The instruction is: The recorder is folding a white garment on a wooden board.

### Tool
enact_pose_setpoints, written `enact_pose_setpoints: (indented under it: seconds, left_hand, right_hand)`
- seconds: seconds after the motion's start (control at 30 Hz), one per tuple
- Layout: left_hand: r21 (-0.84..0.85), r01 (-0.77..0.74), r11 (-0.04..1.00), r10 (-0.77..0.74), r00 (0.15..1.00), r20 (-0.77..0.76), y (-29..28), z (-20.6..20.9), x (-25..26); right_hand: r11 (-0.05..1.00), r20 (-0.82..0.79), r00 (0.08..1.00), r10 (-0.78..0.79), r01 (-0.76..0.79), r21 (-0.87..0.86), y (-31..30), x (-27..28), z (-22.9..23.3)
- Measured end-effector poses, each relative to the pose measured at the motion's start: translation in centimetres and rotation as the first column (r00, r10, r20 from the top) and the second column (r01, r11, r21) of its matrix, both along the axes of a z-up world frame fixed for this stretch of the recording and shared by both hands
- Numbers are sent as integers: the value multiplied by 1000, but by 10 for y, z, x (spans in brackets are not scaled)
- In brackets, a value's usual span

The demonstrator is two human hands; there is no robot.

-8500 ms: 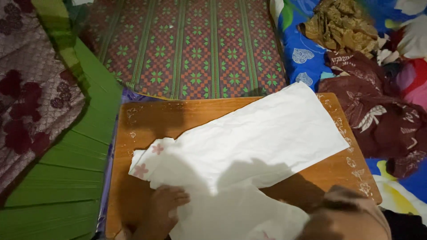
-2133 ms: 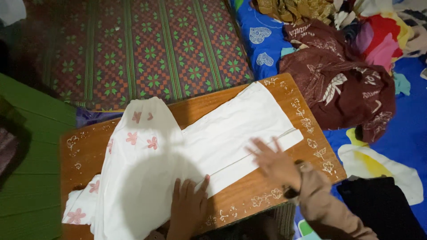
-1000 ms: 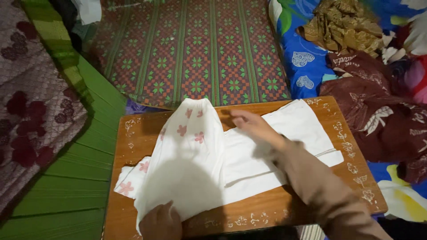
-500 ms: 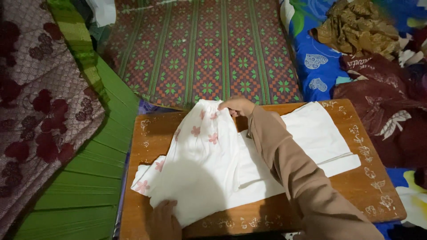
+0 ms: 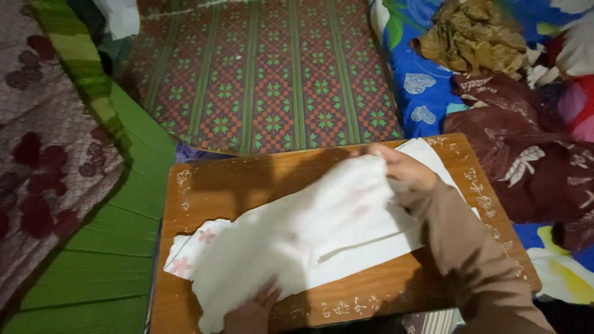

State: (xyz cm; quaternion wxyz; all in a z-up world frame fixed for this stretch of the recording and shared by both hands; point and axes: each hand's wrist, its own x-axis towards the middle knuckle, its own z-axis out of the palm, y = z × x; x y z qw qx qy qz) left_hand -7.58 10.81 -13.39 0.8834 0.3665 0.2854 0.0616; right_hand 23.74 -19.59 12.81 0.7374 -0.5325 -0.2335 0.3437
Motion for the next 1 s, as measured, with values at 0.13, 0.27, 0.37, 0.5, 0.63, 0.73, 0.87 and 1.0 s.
enact_pose_setpoints:
  seconds: [0.13,0.27,0.37,0.5,0.63,0.73,0.87,1.0]
  left_hand:
    - [-118,-37,992,47,995,92,-7,7,-9]
    - [-194,-67,979,98,983,155,-10,9,-12]
    - [-260,-99,961,155,966,205,-6,12,-17]
    - [-368,-134,920,249,926,283,-2,24,-20]
    - [-338,-291,895,338,937,86,-16,95,-9]
    - [-329,-255,909,292,954,67,-10,92,-11]
    - [-324,-199,925,218,976,22,7,80,-23]
    - [-321,-92,943,96,995,-5,39,60,-23]
  right_hand:
    - [994,-36,996,-78,75,-78,-62,14,-80]
    - [923,-112,957,-268,222,-314,-81,18,-96]
    - [809,-30,931,-365,301,-505,-86,10,-104]
    - [640,189,976,-111,216,-737,-76,-5,-95]
    - [609,123,987,-100,159,-777,-71,-18,-95]
    - [830,-29,959,-280,227,-510,-72,-23,-93]
    - [821,133,949,-286,315,-477,-71,-10,-123]
    - [524,451,881,-146,455,-720,-70,-7,-138]
